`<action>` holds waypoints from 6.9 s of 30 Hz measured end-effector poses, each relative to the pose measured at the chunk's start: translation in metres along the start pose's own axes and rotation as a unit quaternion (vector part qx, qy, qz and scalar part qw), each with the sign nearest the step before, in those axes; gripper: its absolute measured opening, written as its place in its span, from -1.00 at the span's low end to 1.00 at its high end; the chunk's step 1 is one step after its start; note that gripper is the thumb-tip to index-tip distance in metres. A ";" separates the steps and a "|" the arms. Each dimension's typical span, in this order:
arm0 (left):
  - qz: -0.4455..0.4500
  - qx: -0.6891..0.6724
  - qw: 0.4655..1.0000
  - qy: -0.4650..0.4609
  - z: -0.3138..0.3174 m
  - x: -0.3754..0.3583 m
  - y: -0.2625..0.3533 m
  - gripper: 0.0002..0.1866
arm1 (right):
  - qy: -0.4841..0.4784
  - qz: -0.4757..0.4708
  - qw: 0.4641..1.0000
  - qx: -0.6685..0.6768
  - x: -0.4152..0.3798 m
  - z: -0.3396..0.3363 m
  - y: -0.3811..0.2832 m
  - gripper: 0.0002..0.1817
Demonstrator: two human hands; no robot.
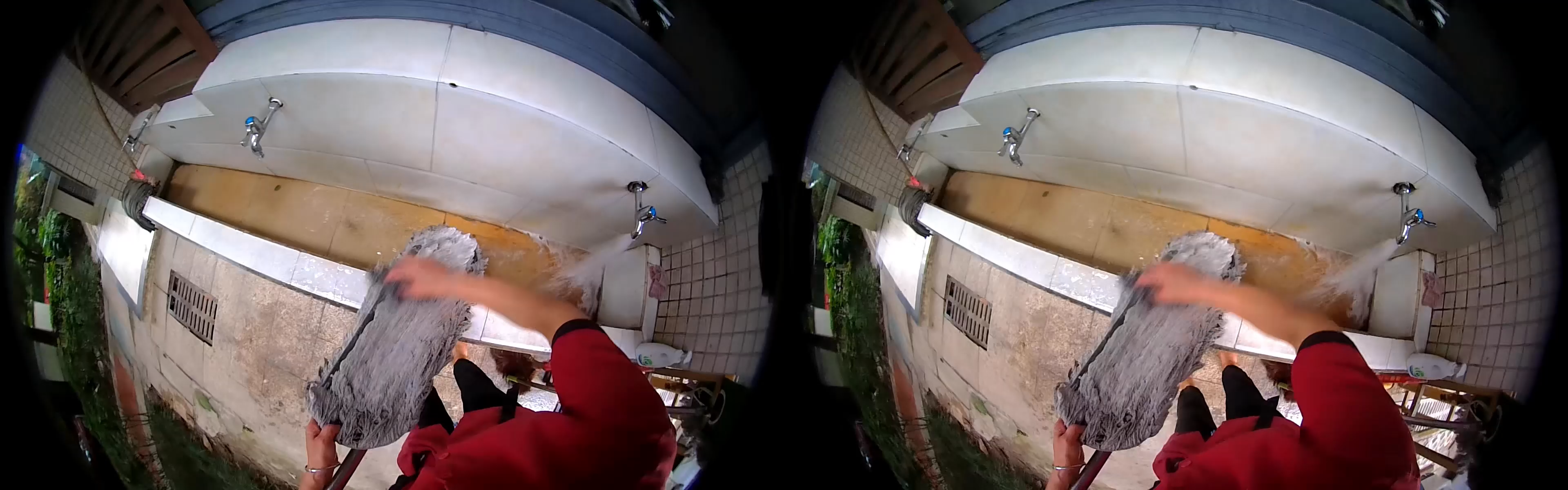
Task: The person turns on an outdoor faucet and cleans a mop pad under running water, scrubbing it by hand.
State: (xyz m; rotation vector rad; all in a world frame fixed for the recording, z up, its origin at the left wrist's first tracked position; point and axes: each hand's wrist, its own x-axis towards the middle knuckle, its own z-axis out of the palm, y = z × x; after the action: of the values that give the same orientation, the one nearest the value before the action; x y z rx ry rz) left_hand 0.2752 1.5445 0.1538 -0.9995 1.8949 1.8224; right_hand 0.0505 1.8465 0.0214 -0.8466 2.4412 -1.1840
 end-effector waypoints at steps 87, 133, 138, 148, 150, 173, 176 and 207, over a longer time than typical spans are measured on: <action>0.047 -0.009 0.999 -0.010 0.008 0.008 -0.002 -0.86 | -0.028 0.270 0.944 -0.186 -0.078 -0.074 0.020 -0.57; 0.016 -0.023 0.998 -0.054 0.005 0.001 0.005 -0.67 | -0.097 0.176 0.974 -0.109 -0.058 -0.024 -0.008 -0.54; 0.037 0.011 0.998 -0.048 0.009 0.007 0.008 -0.69 | -0.061 0.143 0.983 -0.094 -0.052 -0.026 -0.054 -0.55; 0.037 -0.017 0.999 -0.027 0.008 0.003 0.000 -0.67 | -0.053 0.176 0.959 -0.218 -0.043 -0.041 0.061 -0.56; 0.034 -0.007 0.999 -0.023 0.003 0.001 0.002 -0.66 | -0.055 0.237 0.959 -0.144 -0.066 -0.059 0.133 -0.55; 0.011 -0.034 0.999 0.016 0.005 0.003 0.002 -0.53 | 0.013 0.241 0.967 -0.083 -0.073 -0.024 0.086 -0.54; 0.005 -0.060 0.998 -0.023 0.004 0.002 0.004 -0.56 | 0.030 0.330 0.935 -0.125 -0.114 -0.070 0.124 -0.53; 0.133 0.062 0.985 -0.091 -0.003 -0.006 0.047 -0.69 | 0.574 0.086 0.371 0.725 -0.317 -0.051 0.099 -0.68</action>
State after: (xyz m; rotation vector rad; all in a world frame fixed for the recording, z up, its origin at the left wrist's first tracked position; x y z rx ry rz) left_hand 0.2485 1.5404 0.1927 -0.5387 2.0766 1.8351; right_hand 0.2359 2.1235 -0.0223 1.1011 0.4555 -3.3024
